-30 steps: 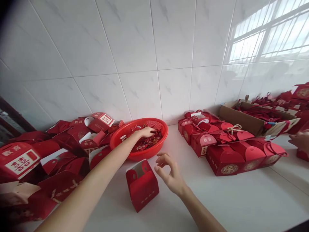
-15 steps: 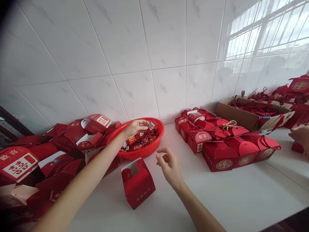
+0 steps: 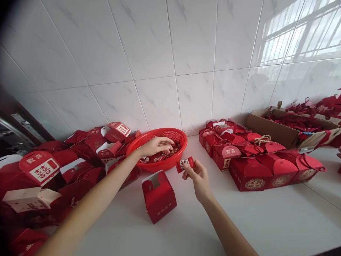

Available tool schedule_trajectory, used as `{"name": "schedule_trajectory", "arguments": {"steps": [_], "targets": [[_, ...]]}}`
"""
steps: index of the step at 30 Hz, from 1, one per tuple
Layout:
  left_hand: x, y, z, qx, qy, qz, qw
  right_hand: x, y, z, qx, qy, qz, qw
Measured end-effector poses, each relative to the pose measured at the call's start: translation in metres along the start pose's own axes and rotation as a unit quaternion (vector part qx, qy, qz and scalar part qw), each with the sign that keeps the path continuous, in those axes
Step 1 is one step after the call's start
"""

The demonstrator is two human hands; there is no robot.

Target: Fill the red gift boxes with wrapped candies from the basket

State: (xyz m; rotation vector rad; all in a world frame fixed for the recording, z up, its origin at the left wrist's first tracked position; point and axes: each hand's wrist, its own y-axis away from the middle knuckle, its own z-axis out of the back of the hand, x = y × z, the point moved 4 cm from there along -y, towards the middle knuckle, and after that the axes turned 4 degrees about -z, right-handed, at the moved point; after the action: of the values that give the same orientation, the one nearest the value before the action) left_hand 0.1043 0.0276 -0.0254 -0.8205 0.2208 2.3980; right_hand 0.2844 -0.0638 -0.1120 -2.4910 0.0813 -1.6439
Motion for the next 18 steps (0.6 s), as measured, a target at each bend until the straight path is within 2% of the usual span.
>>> {"name": "schedule_trajectory", "arguments": {"steps": [2,3,6,8,10,13,18], "targets": [[0.027,-0.008,0.011,0.002,-0.057,0.049,0.997,-0.001,0.000,0.000,0.003,0.002,-0.001,1.000],[0.041,-0.012,0.013,0.020,-0.082,0.072,0.994,-0.002,0.000,0.001,0.006,0.003,-0.002,1.000],[0.073,-0.020,0.005,0.104,-0.127,0.132,0.978,-0.006,0.000,0.001,0.006,0.008,-0.009,1.000],[0.086,-0.022,-0.005,0.160,-0.133,0.159,0.965,-0.008,-0.001,0.002,0.003,0.007,-0.018,1.000],[0.093,-0.022,-0.014,0.200,-0.125,0.174,0.956,-0.010,-0.002,0.004,-0.001,0.004,-0.020,1.000],[0.094,-0.019,-0.021,0.228,-0.094,0.173,0.953,-0.010,-0.002,0.004,-0.002,0.011,-0.017,1.000],[0.090,-0.016,-0.022,0.215,-0.044,0.145,0.965,-0.011,0.000,0.004,0.006,0.033,-0.019,0.999]]}}
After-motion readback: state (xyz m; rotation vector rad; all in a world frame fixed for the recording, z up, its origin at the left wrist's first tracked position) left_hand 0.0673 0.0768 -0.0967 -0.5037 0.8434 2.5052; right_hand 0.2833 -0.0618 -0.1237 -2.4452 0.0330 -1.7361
